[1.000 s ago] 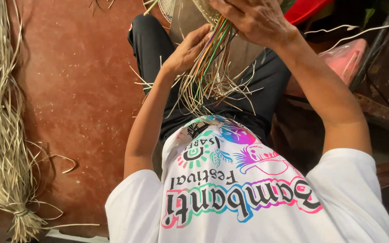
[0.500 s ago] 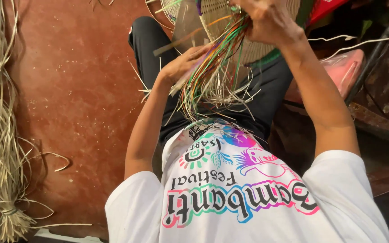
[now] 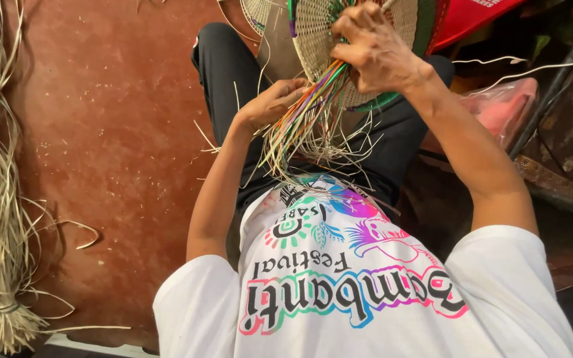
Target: Weaving a circular decorative mat using natural and dyed plant fibers.
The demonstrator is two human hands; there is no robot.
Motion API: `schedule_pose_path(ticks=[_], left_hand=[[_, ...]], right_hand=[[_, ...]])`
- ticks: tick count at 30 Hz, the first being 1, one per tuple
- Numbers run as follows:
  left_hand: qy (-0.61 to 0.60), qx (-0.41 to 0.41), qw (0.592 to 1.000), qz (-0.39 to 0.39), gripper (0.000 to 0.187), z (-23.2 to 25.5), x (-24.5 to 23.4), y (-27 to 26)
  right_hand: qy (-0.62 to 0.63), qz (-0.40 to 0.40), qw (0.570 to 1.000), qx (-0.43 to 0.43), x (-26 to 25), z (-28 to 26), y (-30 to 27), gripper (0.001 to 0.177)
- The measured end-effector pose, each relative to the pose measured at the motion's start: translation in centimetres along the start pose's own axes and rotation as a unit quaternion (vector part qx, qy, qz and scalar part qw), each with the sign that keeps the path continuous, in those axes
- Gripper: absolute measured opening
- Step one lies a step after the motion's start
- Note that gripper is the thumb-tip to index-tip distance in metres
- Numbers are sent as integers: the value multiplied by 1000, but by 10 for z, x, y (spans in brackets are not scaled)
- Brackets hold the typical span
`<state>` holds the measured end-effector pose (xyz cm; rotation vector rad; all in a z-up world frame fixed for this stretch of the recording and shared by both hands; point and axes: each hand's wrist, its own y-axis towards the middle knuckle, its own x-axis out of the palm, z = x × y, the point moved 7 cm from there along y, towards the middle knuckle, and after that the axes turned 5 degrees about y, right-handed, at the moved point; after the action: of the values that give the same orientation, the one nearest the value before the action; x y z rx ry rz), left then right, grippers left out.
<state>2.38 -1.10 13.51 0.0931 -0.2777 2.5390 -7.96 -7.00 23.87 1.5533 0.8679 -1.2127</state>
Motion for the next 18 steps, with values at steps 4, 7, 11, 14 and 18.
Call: schedule_pose_path(ticks=[4, 7, 11, 14, 18], left_hand=[[-75, -41, 996, -18, 28, -42, 9, 1], [-36, -48, 998, -19, 38, -94, 6, 10], [-12, -9, 1000, -10, 42, -104, 8, 15], [119, -63, 991, 25, 30, -61, 7, 8], [247, -90, 962, 77, 49, -69, 3, 5]], right_hand=[[69, -24, 997, 6, 17, -4, -12, 14], [130, -18, 991, 30, 31, -7, -19, 17], [101, 12, 993, 65, 54, -6, -28, 20], [137, 68, 984, 91, 57, 2, -27, 43], [212, 137, 962, 103, 55, 22, -32, 28]])
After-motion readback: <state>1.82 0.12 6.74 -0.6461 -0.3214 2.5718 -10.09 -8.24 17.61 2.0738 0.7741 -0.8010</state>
